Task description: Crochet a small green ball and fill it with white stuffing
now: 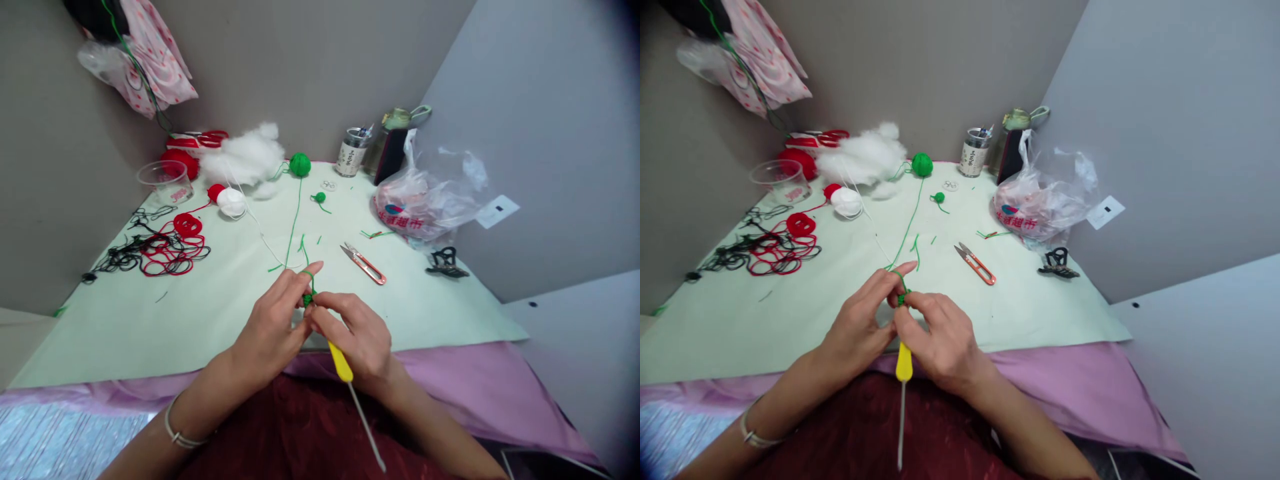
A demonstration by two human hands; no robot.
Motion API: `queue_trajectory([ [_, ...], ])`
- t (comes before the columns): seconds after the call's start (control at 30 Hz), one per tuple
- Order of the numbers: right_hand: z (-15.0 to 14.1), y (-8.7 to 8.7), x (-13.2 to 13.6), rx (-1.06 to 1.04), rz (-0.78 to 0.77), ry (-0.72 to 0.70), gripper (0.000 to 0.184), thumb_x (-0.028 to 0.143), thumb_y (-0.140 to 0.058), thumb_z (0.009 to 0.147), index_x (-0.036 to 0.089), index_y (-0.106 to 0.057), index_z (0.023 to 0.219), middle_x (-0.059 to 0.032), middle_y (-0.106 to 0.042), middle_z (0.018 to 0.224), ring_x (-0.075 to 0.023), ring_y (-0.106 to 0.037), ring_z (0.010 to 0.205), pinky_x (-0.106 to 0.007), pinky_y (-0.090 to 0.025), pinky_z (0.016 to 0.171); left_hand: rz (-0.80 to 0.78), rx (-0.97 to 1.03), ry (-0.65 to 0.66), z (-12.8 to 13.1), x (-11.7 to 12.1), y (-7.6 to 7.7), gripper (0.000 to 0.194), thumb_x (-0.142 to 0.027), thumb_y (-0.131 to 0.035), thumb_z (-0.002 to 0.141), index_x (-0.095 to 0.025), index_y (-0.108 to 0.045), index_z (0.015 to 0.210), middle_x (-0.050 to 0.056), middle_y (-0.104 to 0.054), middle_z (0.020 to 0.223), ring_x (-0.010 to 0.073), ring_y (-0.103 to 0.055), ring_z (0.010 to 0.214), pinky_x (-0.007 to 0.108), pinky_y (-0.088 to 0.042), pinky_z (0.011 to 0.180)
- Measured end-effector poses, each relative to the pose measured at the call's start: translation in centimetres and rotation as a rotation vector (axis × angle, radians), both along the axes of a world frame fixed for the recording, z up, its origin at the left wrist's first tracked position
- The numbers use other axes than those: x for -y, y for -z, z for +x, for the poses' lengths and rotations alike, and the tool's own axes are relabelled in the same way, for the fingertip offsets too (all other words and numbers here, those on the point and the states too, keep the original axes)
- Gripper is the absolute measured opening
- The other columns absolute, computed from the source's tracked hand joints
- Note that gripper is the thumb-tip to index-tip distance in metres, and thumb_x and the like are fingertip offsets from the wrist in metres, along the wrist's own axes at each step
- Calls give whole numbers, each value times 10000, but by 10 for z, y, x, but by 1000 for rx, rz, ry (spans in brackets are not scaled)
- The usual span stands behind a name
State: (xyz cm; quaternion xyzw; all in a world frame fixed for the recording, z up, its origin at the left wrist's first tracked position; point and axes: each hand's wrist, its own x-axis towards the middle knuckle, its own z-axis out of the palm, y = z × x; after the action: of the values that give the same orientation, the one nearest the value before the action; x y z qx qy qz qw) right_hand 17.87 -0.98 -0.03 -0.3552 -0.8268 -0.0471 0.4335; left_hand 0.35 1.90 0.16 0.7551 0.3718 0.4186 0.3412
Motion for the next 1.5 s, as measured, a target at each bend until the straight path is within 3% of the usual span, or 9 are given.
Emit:
queue_trajectory([
  [0.27, 3, 10, -2, -245, -51, -107, 365, 101, -598, 970, 279, -704, 1270, -113, -784, 1130, -214, -762, 931, -342, -651, 736, -177, 238, -46, -2, 3, -9, 442, -188, -647, 928, -239, -644, 1368, 30, -611, 934, 167, -571, 852, 321, -512, 882],
  [0.5, 0, 7, 2, -18, 170, 73, 501, 12, -692, 889, 274, -698, 1316, -88, -772, 1061, -223, -739, 965, -353, -648, 827, -697, 639, 46, 7, 8, -12, 544, -311, -810, 849, -230, -654, 1364, 1, -589, 934, 118, -581, 847, 228, -501, 805],
  [0.63, -2, 7, 1, -166, 142, 21, 454, 49, -680, 915, 269, -701, 1313, -83, -763, 1112, -220, -739, 996, -344, -644, 784, -936, 770, 169, 5, 5, -14, 584, -328, -852, 805, -232, -678, 1355, -21, -549, 863, 75, -501, 721, 192, -439, 676],
  [0.7, -2, 3, 0, -343, 16, -56, 370, 78, -625, 958, 261, -720, 1266, -80, -769, 1095, -214, -741, 969, -352, -632, 769, -916, 730, 189, 0, 2, -15, 591, -307, -865, 789, -220, -683, 1345, -21, -554, 849, 75, -489, 705, 195, -420, 653],
  [0.93, 6, -11, 0, -893, -531, -220, 220, 172, -595, 1010, 250, -799, 983, -23, -746, 878, -146, -667, 728, -299, -553, 670, -521, 320, 165, -11, -3, -21, 424, -144, -720, 856, -221, -680, 1271, -27, -586, 865, 108, -569, 819, 259, -458, 825],
  [1.17, 14, -15, -6, -995, -719, -337, 170, 228, -653, 988, 233, -812, 929, -24, -743, 841, -128, -652, 676, -277, -536, 642, -469, 157, 204, -14, -3, -29, 445, -95, -666, 814, -215, -702, 1241, -25, -582, 854, 128, -583, 831, 293, -472, 852],
  [1.3, 5, -11, -9, -913, -660, -368, 160, 254, -647, 997, 259, -803, 963, -29, -751, 893, -161, -689, 777, -304, -559, 691, -619, 356, 269, -9, -2, -19, 492, -155, -732, 849, -279, -683, 1323, 0, -655, 971, 139, -623, 932, 297, -481, 936],
  [1.4, -4, -5, -9, -786, -467, -242, 179, 191, -643, 993, 279, -795, 1026, -33, -768, 964, -189, -709, 952, -336, -574, 809, -712, 568, 261, -1, 2, -11, 462, -236, -793, 857, -299, -705, 1306, 25, -708, 1081, 153, -640, 1004, 275, -501, 920],
  [1.5, -10, 2, -8, -668, -286, -117, 271, 121, -615, 990, 301, -765, 1127, -32, -769, 983, -185, -712, 927, -337, -592, 781, -723, 691, 176, 8, 7, -8, 410, -270, -831, 843, -299, -754, 1245, 8, -712, 1002, 133, -630, 976, 229, -494, 900],
])
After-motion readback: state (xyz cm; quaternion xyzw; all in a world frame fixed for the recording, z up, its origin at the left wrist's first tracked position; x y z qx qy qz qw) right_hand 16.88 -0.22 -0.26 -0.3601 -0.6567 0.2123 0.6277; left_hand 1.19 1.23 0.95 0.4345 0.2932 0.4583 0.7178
